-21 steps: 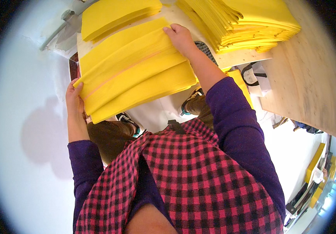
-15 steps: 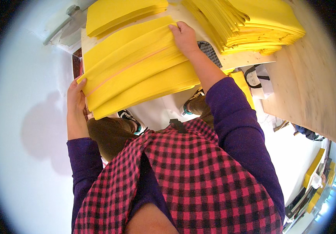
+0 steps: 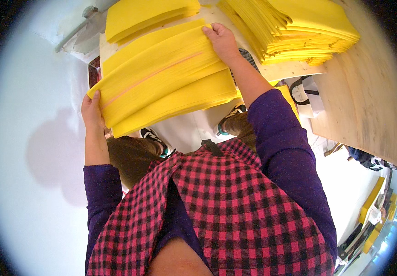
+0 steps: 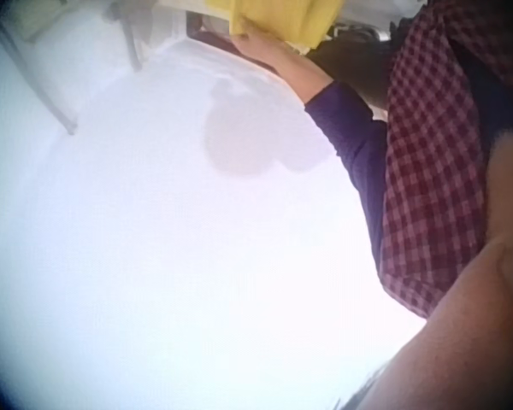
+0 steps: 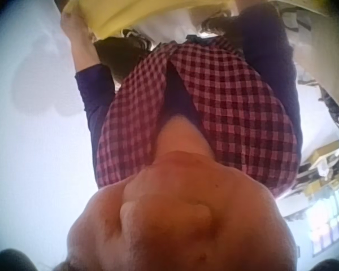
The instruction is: The person folds yellow foam sheets in half on a wooden workbench, aligns the edges, and stacks the folded sheets. The person repeats this process for multiple sheets, maintaining a neat stack.
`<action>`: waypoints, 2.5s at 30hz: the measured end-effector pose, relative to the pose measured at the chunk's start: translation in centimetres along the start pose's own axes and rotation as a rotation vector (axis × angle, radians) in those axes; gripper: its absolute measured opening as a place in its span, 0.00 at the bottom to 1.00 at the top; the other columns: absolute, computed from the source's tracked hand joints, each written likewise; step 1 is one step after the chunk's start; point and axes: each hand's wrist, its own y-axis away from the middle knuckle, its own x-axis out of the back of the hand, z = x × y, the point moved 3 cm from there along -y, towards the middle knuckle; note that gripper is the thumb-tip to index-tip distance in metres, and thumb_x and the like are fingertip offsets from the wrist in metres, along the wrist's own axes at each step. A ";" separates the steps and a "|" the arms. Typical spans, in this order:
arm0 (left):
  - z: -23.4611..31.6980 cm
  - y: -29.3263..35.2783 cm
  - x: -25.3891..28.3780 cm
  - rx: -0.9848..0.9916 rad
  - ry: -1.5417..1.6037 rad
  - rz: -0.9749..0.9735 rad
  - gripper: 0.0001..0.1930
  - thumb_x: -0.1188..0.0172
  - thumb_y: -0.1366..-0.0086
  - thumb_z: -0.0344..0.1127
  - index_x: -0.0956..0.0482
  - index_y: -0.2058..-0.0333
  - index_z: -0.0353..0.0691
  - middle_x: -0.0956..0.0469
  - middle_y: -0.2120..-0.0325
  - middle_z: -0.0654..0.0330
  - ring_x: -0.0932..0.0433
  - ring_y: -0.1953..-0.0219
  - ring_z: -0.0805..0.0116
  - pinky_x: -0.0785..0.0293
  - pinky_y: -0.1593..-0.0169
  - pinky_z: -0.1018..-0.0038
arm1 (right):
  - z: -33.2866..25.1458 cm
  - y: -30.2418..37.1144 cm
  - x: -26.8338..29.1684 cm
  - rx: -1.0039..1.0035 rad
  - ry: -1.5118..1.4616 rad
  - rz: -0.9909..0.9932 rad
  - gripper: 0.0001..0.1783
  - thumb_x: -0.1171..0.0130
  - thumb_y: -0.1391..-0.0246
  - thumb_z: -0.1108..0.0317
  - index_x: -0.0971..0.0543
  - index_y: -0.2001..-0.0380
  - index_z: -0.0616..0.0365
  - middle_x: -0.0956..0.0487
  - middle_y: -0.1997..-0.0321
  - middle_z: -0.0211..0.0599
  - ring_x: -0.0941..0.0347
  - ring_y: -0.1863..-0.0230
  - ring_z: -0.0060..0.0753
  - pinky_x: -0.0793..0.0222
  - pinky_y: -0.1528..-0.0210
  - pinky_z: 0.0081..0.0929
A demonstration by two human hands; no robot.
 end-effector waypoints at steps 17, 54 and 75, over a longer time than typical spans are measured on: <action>2.8 0.2 0.2 -0.187 -0.048 0.040 0.09 0.42 0.35 0.29 0.25 0.58 0.33 0.21 0.63 0.60 0.23 0.64 0.72 0.26 0.57 0.76 | -4.6 1.1 2.0 -0.421 -0.370 -0.414 0.20 0.40 0.44 0.69 0.27 0.49 0.64 0.22 0.52 0.40 0.23 0.54 0.29 0.26 0.51 0.28; 18.4 0.7 -13.8 -0.674 0.011 -0.260 0.09 0.42 0.35 0.27 0.26 0.57 0.32 0.22 0.62 0.60 0.25 0.60 0.74 0.31 0.51 0.77 | -26.0 -2.9 20.1 0.213 0.245 -0.014 0.16 0.37 0.51 0.71 0.20 0.57 0.61 0.18 0.61 0.39 0.22 0.61 0.28 0.26 0.57 0.29; 18.1 -3.5 -36.3 -0.571 -0.095 -0.440 0.11 0.39 0.37 0.30 0.22 0.57 0.34 0.21 0.62 0.60 0.23 0.60 0.74 0.28 0.56 0.79 | -20.6 -8.2 37.5 0.167 0.445 0.277 0.16 0.35 0.51 0.61 0.18 0.61 0.59 0.17 0.65 0.41 0.23 0.60 0.34 0.29 0.56 0.32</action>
